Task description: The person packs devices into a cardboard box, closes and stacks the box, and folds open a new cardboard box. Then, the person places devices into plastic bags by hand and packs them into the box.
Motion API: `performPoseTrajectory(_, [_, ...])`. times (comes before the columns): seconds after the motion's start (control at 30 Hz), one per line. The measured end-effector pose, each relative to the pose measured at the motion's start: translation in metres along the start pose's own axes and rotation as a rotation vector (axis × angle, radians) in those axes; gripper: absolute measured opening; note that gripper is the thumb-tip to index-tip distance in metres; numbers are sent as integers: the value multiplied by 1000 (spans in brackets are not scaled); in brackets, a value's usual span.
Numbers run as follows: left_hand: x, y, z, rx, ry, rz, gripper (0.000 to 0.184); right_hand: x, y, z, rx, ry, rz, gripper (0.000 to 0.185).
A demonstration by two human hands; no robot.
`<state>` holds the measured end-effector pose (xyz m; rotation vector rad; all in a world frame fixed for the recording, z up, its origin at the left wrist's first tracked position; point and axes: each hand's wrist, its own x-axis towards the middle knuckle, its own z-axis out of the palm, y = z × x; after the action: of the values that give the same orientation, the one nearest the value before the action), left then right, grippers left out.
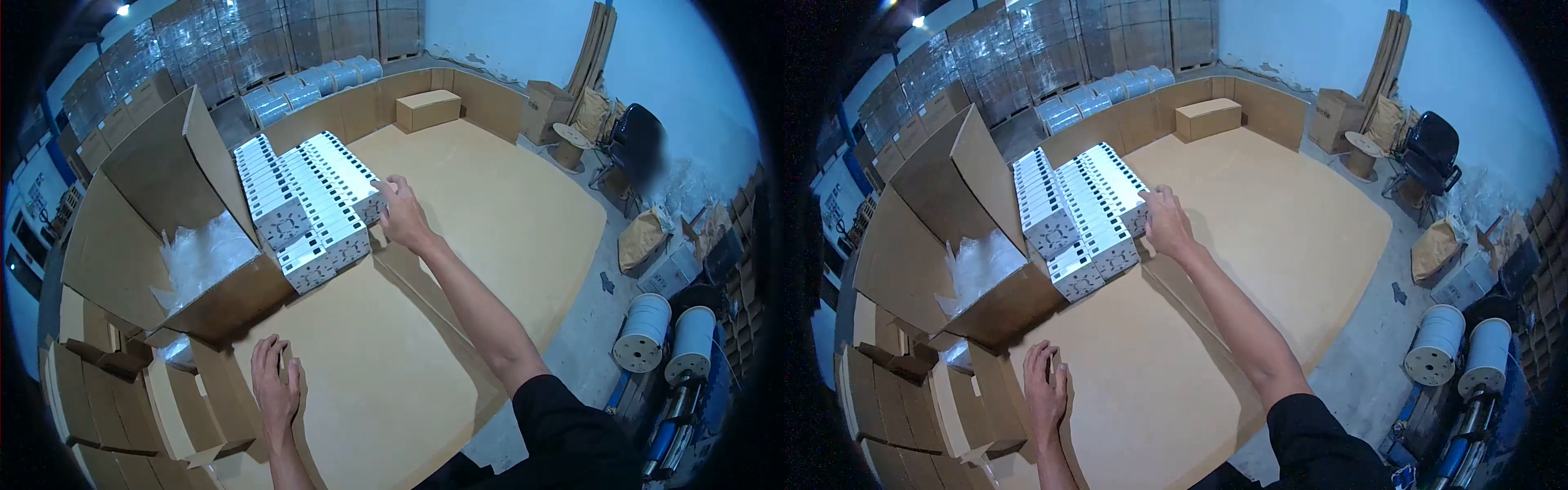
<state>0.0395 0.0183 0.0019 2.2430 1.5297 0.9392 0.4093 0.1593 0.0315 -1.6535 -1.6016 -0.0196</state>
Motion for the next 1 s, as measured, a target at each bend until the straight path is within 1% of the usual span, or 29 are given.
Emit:
performPoseTrajectory(0.2, [0,1,-1,16,-16,-9,35,-1,3,7,-17,-34,13,50])
performPoseTrajectory(0.3, [0,0,-1,26,-20,-9,36,-3,3,7,-11,-13,19,49])
performPoseTrajectory(0.37, [-1,-2,-1,26,-19,-10,36,-3,3,4,49,-46,89,52])
performPoseTrajectory(0.4, [-1,-4,0,22,-15,-1,36,-5,3,4,47,-47,88,52])
performPoseTrajectory(0.47, [-2,-5,0,16,-11,7,36,-9,2,4,75,0,62,47])
performPoseTrajectory(0.5, [-1,-4,0,23,-12,10,36,-11,6,7,74,-1,61,47])
performPoseTrajectory(0.57, [-2,-4,-1,28,-14,11,36,-15,14,11,83,0,-21,37])
performPoseTrajectory(0.6, [-2,-4,0,25,-12,9,36,-17,15,11,83,-3,-22,37])
performPoseTrajectory(0.67, [-2,-4,0,21,-9,7,36,-20,17,11,110,64,-67,30])
performPoseTrajectory(0.7, [-2,-3,0,20,-7,6,36,-22,17,9,109,63,-67,30])
performPoseTrajectory(0.77, [-3,-4,-1,21,-4,1,36,-27,16,1,131,59,13,31])
performPoseTrajectory(0.8, [-3,-6,-1,17,-7,9,35,-30,14,-4,131,54,10,31])
performPoseTrajectory(0.87, [-3,-8,0,12,-11,9,35,-42,11,-18,31,107,87,30])
performPoseTrajectory(0.97, [-8,-10,1,-10,-7,8,35,-64,-7,-42,-57,116,95,29])
performPoseTrajectory(1.0, [-9,-10,2,-100,25,-17,35,-72,-14,-45,-40,107,94,29])
